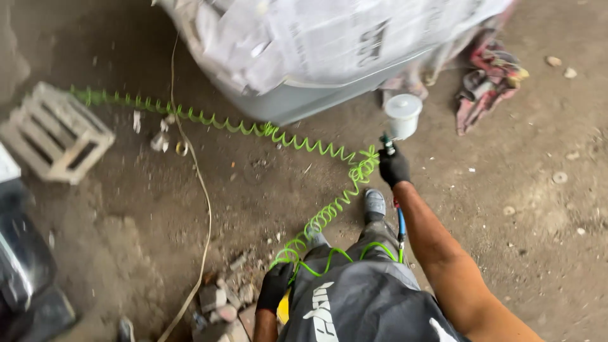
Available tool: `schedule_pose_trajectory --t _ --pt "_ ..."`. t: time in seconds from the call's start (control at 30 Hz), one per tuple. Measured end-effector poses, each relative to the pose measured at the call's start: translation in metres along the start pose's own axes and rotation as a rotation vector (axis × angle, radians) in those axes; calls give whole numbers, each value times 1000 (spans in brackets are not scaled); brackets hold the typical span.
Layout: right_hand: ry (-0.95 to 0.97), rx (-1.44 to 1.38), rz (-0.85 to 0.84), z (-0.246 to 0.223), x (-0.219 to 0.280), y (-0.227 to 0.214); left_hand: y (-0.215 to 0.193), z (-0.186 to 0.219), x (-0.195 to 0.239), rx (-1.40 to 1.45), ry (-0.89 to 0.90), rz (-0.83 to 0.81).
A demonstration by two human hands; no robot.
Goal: The person uses a spray gun to apply paint to the front bumper and side panels of a silver car. The car is partially covered with newspaper and masking tape to protect adjacent areas. The person moves around the vehicle to cover different sections.
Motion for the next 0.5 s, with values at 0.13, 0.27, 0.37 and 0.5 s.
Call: schedule_pose_trajectory --t 0.13,0.27,0.37,0.5 --pt "-148 53 21 -23 -15 24 6 -47 43 -55 -30 65" --pt "-142 119 -28 -33 -14 69 -12 -124 59 -116 41 22" --pt "80 -106 -247 -60 38 121 -43 -193 43 -209 130 -41" --pt "46 -116 -215 -56 61 168 -98 -239 -28 -370 276 -168"
Point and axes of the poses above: each hand's wrist, its own x-axis away from the middle knuckle, its own y-axis out of the palm, z = x × y, the point moved 6 cm from there along -x, towards the middle knuckle, and after that the axes turned 8 degrees about -z, right-handed, at the moved point
